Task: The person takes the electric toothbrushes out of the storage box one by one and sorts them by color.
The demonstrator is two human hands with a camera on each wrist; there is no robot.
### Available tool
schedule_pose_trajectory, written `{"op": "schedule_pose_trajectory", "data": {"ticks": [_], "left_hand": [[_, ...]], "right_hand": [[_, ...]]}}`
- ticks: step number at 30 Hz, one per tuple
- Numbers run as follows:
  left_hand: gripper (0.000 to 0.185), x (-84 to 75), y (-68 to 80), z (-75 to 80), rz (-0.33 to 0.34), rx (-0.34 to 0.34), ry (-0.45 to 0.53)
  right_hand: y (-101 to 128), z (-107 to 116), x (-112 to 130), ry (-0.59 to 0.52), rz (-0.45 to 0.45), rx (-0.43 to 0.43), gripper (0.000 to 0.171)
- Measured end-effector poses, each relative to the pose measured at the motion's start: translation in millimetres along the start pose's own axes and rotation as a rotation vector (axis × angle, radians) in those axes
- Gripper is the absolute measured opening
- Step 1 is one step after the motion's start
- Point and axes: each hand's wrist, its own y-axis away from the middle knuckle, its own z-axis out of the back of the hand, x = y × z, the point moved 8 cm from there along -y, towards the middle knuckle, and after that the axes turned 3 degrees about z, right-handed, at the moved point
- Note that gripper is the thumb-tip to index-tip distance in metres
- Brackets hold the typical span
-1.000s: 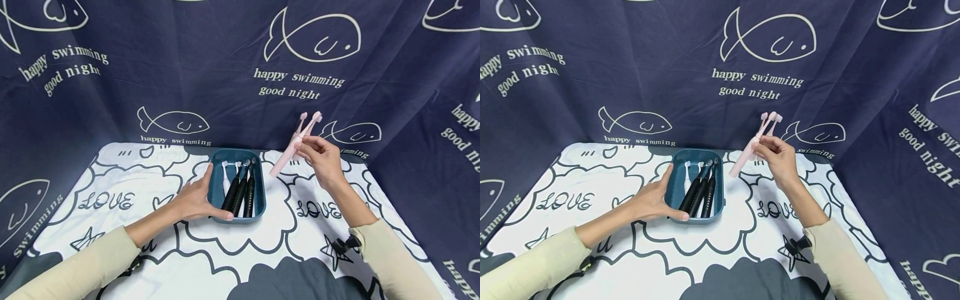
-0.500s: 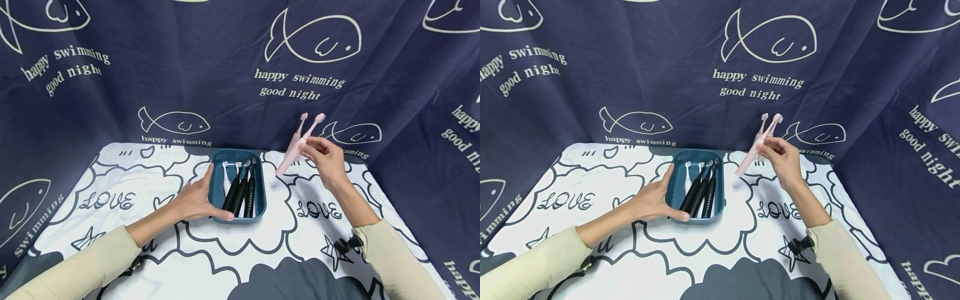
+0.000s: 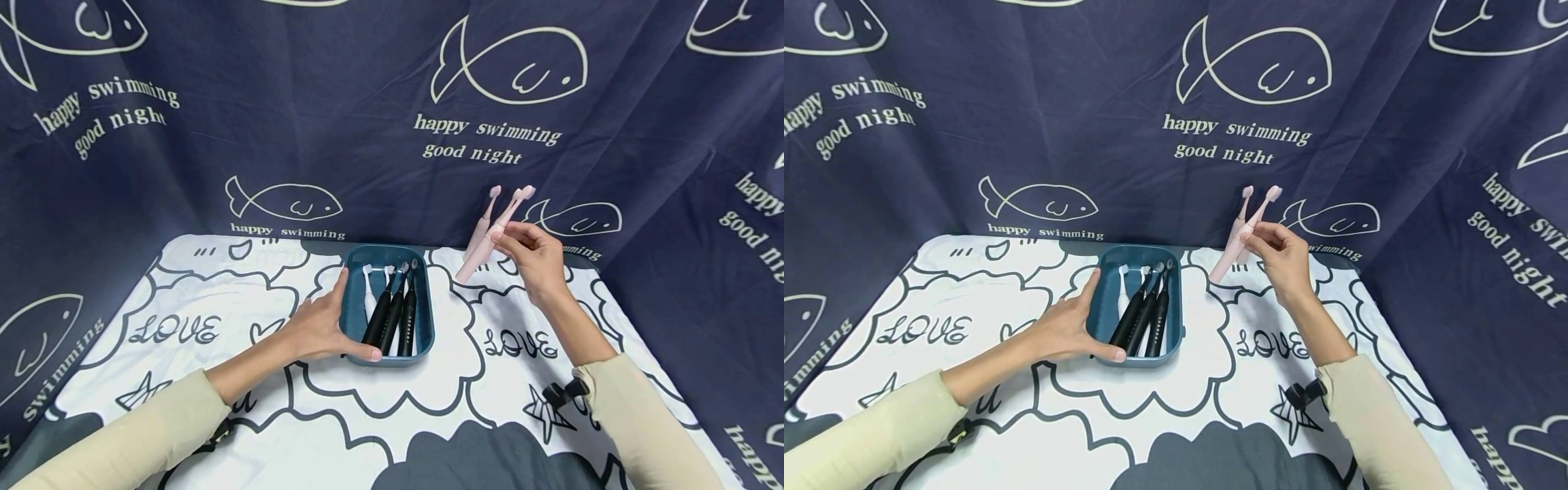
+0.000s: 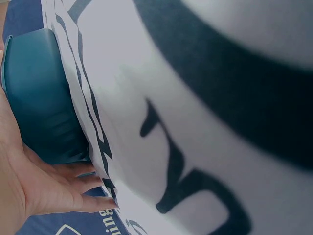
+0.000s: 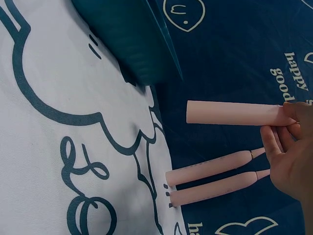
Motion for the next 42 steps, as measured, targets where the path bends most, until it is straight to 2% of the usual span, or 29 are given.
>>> {"op": "schedule_pose_trajectory", "data": {"ticks": [23,35,42], "left_hand": [[0.174,-0.3,-1.9,0.6,0.000,-0.004,-0.003],[0.174,0.3,0.1,-0.1,0.007,0.002,-0.004],[0.174,-0.6,0.2,-0.1,-0.001,0.000,-0.004]], "right_hand": [[-13.0,14.4,-18.5,0.059,0.009,-0.083,0.018],[-18.5,21.3,-37.1,0.226,-0.007,-0.092,0.036],[-19.5,22.0,-40.1,0.311,0.013,-0.104,0.038]]}}
